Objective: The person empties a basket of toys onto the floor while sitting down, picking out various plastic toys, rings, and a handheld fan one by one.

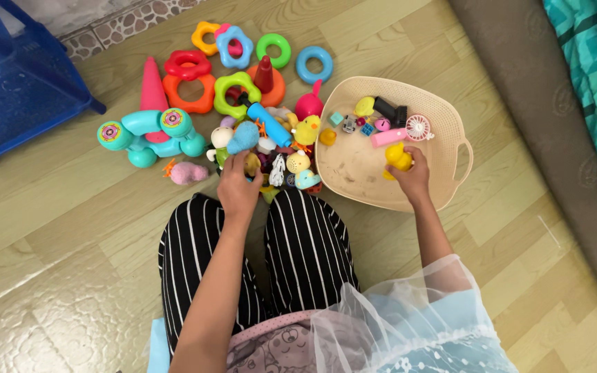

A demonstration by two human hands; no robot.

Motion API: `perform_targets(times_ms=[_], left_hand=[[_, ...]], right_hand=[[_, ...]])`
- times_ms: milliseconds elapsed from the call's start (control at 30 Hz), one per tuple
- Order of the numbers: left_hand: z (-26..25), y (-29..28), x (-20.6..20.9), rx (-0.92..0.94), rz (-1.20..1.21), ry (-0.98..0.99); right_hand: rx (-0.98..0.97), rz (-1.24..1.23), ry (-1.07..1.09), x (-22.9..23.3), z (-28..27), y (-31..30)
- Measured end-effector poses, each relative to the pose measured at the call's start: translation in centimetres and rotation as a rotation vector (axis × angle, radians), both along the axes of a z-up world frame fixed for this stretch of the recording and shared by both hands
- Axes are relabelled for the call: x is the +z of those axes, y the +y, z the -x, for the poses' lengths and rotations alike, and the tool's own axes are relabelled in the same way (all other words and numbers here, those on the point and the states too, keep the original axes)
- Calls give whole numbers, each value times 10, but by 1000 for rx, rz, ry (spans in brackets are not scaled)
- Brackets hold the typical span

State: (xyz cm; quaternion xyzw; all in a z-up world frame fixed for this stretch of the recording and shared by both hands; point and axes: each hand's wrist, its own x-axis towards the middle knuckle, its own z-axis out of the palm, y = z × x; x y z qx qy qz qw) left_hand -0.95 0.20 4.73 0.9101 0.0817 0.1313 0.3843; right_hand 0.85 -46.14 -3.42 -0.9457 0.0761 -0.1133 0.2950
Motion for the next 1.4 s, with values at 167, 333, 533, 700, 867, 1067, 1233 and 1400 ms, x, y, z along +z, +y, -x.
perform_targets(times_ms=[167,333,533,700,867,1067,1233,1400], left_hand=[[4,3,15,-40,106,6],[6,-4,24,-221,447,40],[13,-16,18,-562,710,90],[18,-28,19,-628,749,162],[17,-30,9,-573,643,-24],[12,-30,-11,-437,562,-72],[9,-25,-5,-345,510,-83],[6,-22,11,-264,252,-51]], right_hand=[[56,-473,67,50,-4,67],[99,-652,150,94,2,146],[271,-856,186,114,7,210],[352,-918,221,122,14,241],[351,-1075,349,112,17,251],[423,-999,307,91,16,246],[358,-948,363,102,14,224],[348,-829,271,104,12,182]])
